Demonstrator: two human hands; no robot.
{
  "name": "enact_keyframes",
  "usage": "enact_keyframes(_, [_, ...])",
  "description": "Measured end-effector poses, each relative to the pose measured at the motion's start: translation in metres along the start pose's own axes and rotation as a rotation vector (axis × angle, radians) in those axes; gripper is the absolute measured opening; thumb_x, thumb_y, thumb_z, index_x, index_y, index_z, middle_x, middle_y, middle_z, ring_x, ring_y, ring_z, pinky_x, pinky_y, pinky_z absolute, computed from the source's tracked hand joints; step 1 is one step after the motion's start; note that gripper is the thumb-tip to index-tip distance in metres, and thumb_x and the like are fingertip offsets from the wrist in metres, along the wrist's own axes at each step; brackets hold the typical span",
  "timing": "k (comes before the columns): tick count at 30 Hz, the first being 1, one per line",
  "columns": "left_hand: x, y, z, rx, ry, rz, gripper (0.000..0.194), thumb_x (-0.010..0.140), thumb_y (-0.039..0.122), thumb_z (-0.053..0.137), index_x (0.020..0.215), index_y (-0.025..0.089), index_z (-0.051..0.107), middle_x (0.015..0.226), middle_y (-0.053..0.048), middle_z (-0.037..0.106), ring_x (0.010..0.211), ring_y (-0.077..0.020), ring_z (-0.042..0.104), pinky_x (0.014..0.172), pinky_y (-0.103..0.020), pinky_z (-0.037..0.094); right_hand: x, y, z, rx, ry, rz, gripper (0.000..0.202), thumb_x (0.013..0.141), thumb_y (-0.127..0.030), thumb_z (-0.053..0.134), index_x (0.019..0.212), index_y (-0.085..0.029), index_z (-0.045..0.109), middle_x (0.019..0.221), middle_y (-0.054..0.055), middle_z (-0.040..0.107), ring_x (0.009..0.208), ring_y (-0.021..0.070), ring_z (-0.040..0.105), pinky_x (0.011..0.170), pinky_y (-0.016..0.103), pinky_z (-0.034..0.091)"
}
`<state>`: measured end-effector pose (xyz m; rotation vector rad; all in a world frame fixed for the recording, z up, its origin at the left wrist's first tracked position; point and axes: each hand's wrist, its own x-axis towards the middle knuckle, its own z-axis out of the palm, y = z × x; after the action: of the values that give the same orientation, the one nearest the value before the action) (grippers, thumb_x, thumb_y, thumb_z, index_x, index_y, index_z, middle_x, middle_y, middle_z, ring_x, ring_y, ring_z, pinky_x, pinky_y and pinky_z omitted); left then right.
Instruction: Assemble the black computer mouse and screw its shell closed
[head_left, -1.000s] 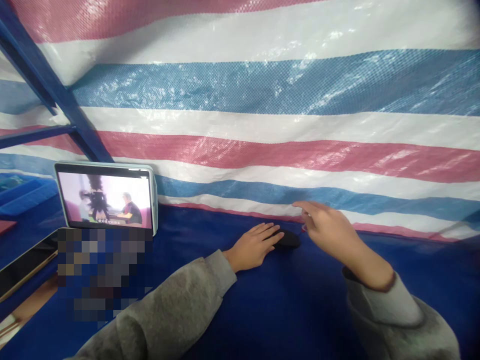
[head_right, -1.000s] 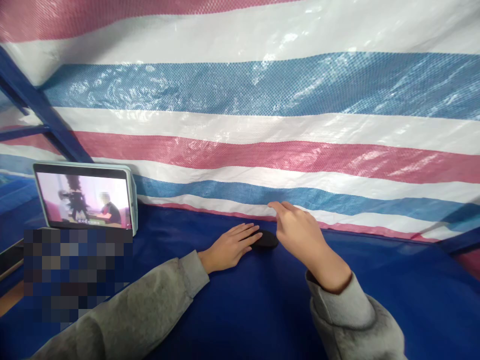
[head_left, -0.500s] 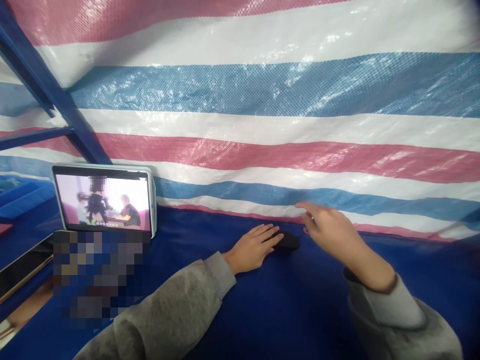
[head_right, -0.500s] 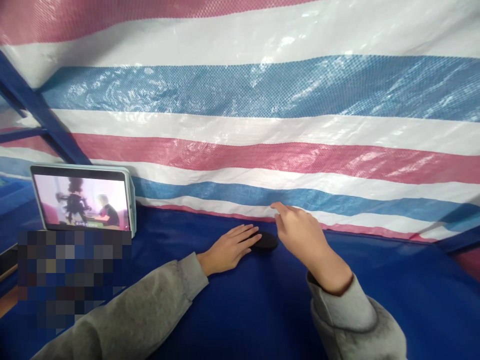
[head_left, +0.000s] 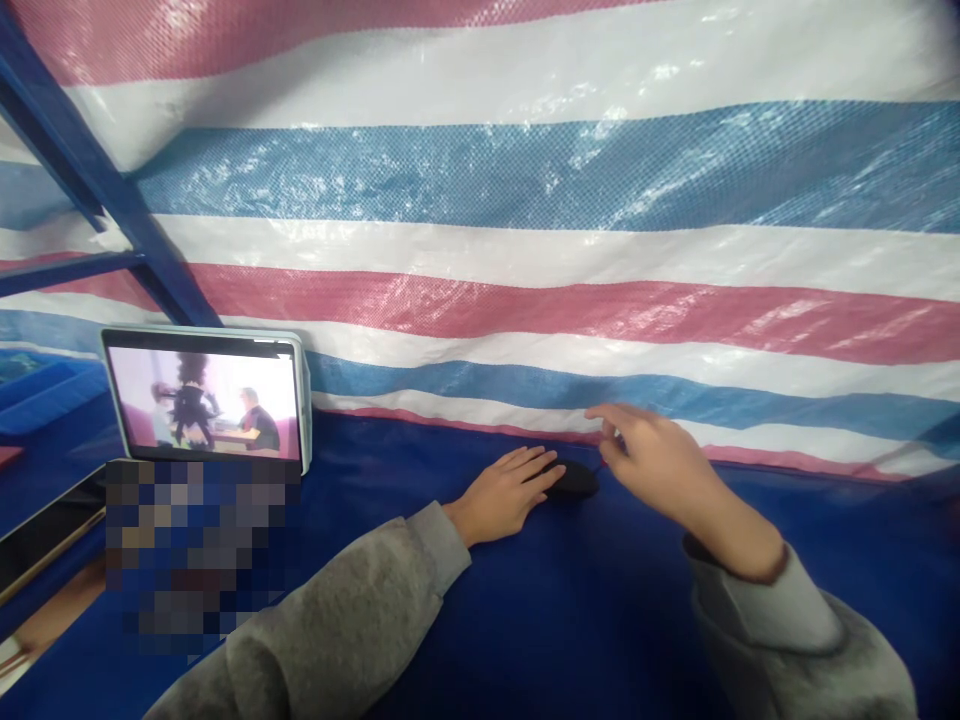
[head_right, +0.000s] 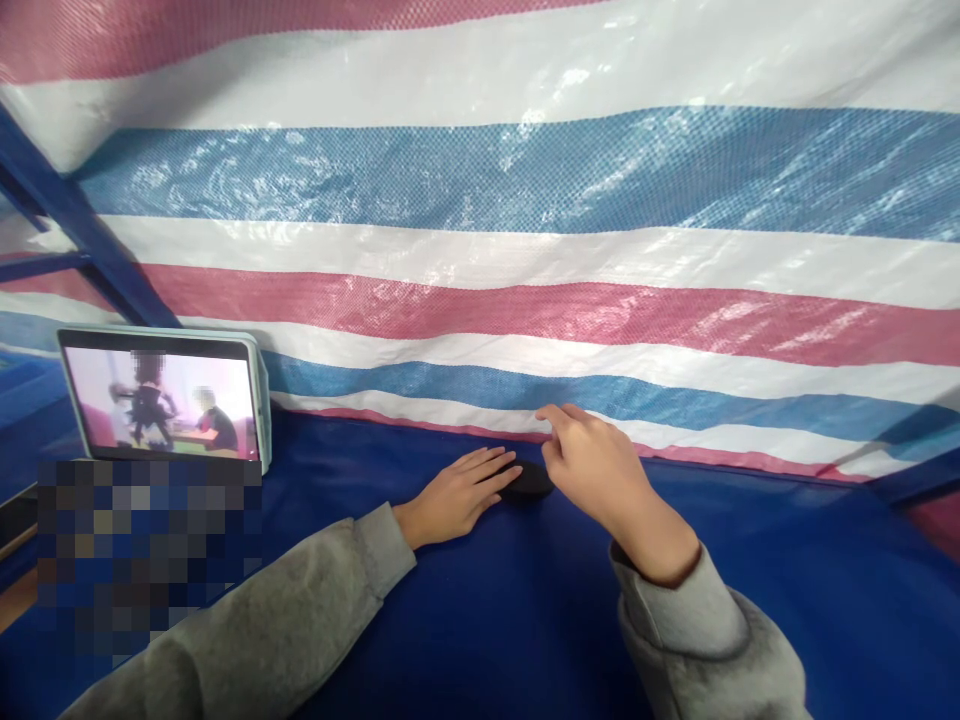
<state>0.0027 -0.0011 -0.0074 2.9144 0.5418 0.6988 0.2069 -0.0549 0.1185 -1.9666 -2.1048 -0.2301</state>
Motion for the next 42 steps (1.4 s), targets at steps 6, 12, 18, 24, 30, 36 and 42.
enact_keyframes(6, [-0.0003, 0.0001, -0.0002, -0.001, 0.000, -0.006, 0.046, 0.100, 0.024, 0.042, 0.146, 0.020, 0.035, 0.151, -0.008, 0.039, 0.143, -0.0208, 0.032, 0.120, -0.040, 0.027, -0.0003, -0.0003, -0.0002, 0.013, 0.009, -0.006, 0.035, 0.088, -0.016, 0.040, 0.113, -0.020, 0.064, 0.104, 0.007, 0.071, 0.084, 0.0233, 0.067, 0.070, 0.032, 0.044])
enact_keyframes(12, [0.0002, -0.0001, -0.0006, -0.006, 0.000, -0.001, 0.046, 0.100, 0.024, 0.041, 0.146, 0.020, 0.036, 0.151, -0.008, 0.040, 0.142, -0.0216, 0.033, 0.118, -0.042, 0.030, -0.0005, -0.0010, -0.0006, 0.009, 0.005, 0.014, 0.028, 0.089, -0.018, 0.040, 0.102, -0.020, 0.065, 0.091, 0.006, 0.072, 0.079, 0.0218, 0.067, 0.066, 0.030, 0.042])
enact_keyframes(18, [0.0001, 0.0004, -0.0004, -0.003, -0.008, -0.006, 0.046, 0.100, 0.023, 0.043, 0.145, 0.019, 0.037, 0.151, -0.008, 0.039, 0.142, -0.0211, 0.032, 0.119, -0.040, 0.028, -0.0002, -0.0017, -0.0009, -0.011, 0.013, 0.021, 0.028, 0.085, -0.016, 0.043, 0.102, -0.020, 0.064, 0.095, 0.006, 0.071, 0.075, 0.0206, 0.066, 0.063, 0.030, 0.039])
enact_keyframes(24, [-0.0001, -0.0004, 0.0017, 0.001, -0.004, -0.004, 0.047, 0.099, 0.023, 0.044, 0.146, 0.020, 0.036, 0.151, -0.007, 0.039, 0.143, -0.0202, 0.031, 0.119, -0.040, 0.028, -0.0006, -0.0036, -0.0010, 0.007, 0.007, -0.020, 0.030, 0.082, -0.015, 0.045, 0.104, -0.021, 0.064, 0.095, 0.005, 0.071, 0.071, 0.0186, 0.064, 0.063, 0.029, 0.039])
enact_keyframes(30, [-0.0003, 0.0000, 0.0007, -0.002, 0.002, -0.002, 0.047, 0.099, 0.023, 0.043, 0.145, 0.020, 0.036, 0.151, -0.007, 0.039, 0.143, -0.0206, 0.032, 0.119, -0.041, 0.029, -0.0003, -0.0035, 0.0004, 0.034, 0.019, -0.028, 0.028, 0.087, -0.018, 0.040, 0.099, -0.020, 0.066, 0.088, 0.005, 0.071, 0.072, 0.0199, 0.065, 0.063, 0.029, 0.040])
enact_keyframes(36, [0.0009, 0.0002, 0.0002, -0.008, 0.001, 0.001, 0.046, 0.100, 0.023, 0.042, 0.145, 0.020, 0.035, 0.151, -0.008, 0.040, 0.142, -0.0212, 0.032, 0.119, -0.042, 0.029, 0.0004, -0.0008, 0.0002, 0.050, -0.009, 0.025, 0.033, 0.085, -0.016, 0.041, 0.108, -0.019, 0.064, 0.088, 0.007, 0.072, 0.070, 0.0198, 0.065, 0.064, 0.030, 0.042])
enact_keyframes(42, [-0.0002, -0.0005, 0.0012, -0.012, 0.000, -0.003, 0.047, 0.100, 0.024, 0.044, 0.146, 0.021, 0.035, 0.151, -0.008, 0.039, 0.143, -0.0204, 0.031, 0.120, -0.041, 0.027, 0.0008, -0.0017, -0.0002, 0.068, 0.002, -0.016, 0.044, 0.081, -0.013, 0.042, 0.121, -0.018, 0.060, 0.092, 0.007, 0.070, 0.074, 0.0208, 0.065, 0.070, 0.031, 0.044])
